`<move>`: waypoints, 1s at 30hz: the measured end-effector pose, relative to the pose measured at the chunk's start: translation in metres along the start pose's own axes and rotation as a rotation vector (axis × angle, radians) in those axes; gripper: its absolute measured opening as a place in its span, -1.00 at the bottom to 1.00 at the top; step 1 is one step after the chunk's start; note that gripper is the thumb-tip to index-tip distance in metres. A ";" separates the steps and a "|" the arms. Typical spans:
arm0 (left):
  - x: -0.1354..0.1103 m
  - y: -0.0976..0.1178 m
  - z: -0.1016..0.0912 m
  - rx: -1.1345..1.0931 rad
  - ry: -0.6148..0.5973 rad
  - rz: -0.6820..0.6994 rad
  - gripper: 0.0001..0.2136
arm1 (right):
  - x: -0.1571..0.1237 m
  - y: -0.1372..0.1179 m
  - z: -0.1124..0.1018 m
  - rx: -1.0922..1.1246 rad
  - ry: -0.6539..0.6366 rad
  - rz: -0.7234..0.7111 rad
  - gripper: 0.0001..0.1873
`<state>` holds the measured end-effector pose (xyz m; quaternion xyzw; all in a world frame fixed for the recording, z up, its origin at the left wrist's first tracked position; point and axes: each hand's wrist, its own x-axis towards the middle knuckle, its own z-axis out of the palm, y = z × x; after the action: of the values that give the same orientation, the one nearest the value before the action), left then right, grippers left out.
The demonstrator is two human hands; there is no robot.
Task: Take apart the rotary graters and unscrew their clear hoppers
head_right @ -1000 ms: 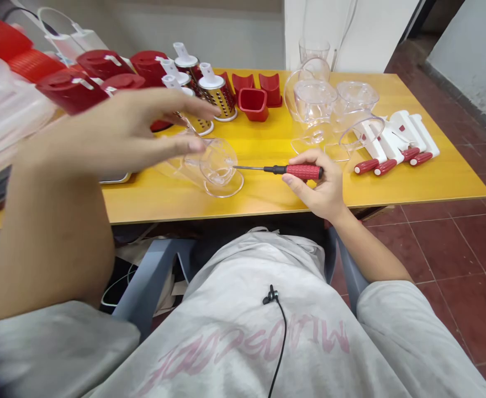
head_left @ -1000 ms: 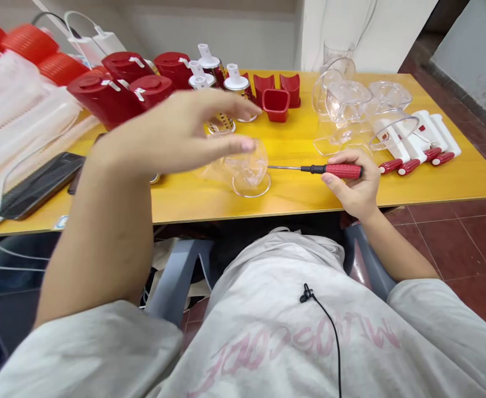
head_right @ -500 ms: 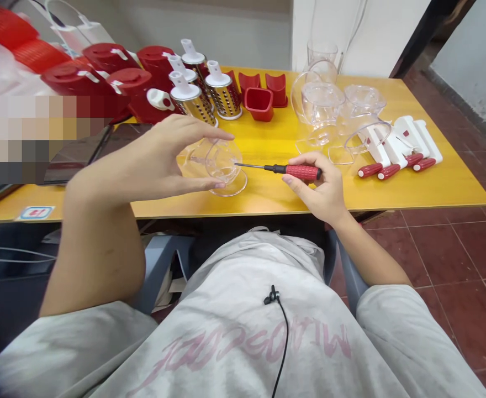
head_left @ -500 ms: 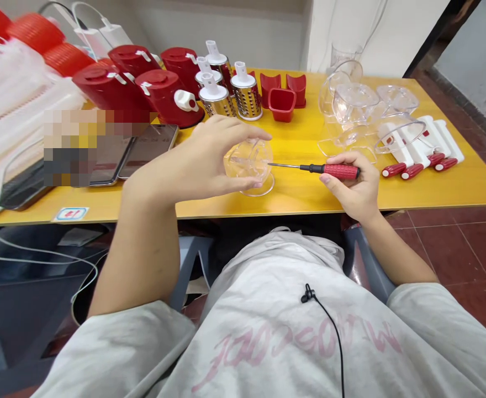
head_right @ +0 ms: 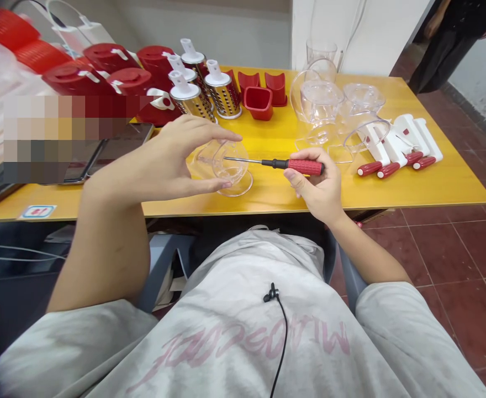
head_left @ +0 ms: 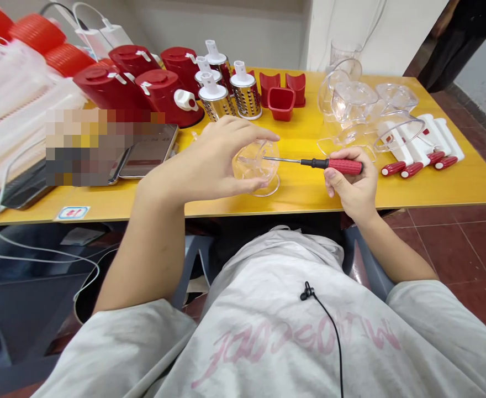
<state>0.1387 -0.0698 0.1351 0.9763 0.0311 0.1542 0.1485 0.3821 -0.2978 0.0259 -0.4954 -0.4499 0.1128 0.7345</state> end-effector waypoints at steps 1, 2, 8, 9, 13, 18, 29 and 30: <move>0.000 -0.001 0.001 -0.005 0.012 0.005 -0.31 | 0.000 0.000 0.001 0.014 0.006 -0.004 -0.38; 0.000 -0.002 0.002 -0.009 0.022 0.011 -0.29 | 0.000 0.000 0.002 0.025 0.012 -0.007 -0.40; 0.002 -0.002 0.002 -0.014 0.021 0.022 -0.25 | 0.001 0.000 0.003 0.020 0.056 -0.020 -0.39; 0.003 -0.002 0.002 -0.015 0.020 0.018 -0.26 | 0.002 0.000 0.003 0.018 0.059 -0.020 -0.38; 0.004 0.000 0.004 -0.020 0.035 -0.001 -0.28 | 0.004 0.000 0.003 0.009 0.037 0.007 -0.35; 0.005 0.003 0.015 -0.048 0.073 0.025 -0.27 | 0.001 0.000 0.007 0.070 0.011 0.065 -0.37; 0.004 0.003 0.022 -0.065 0.103 0.024 -0.15 | 0.009 0.008 0.001 0.299 0.014 0.323 -0.14; 0.004 0.004 0.022 -0.064 0.101 0.018 -0.14 | 0.009 0.007 -0.001 0.307 0.008 0.330 -0.15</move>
<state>0.1494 -0.0792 0.1175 0.9623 0.0248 0.2057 0.1763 0.3899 -0.2888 0.0249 -0.4454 -0.3373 0.2965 0.7746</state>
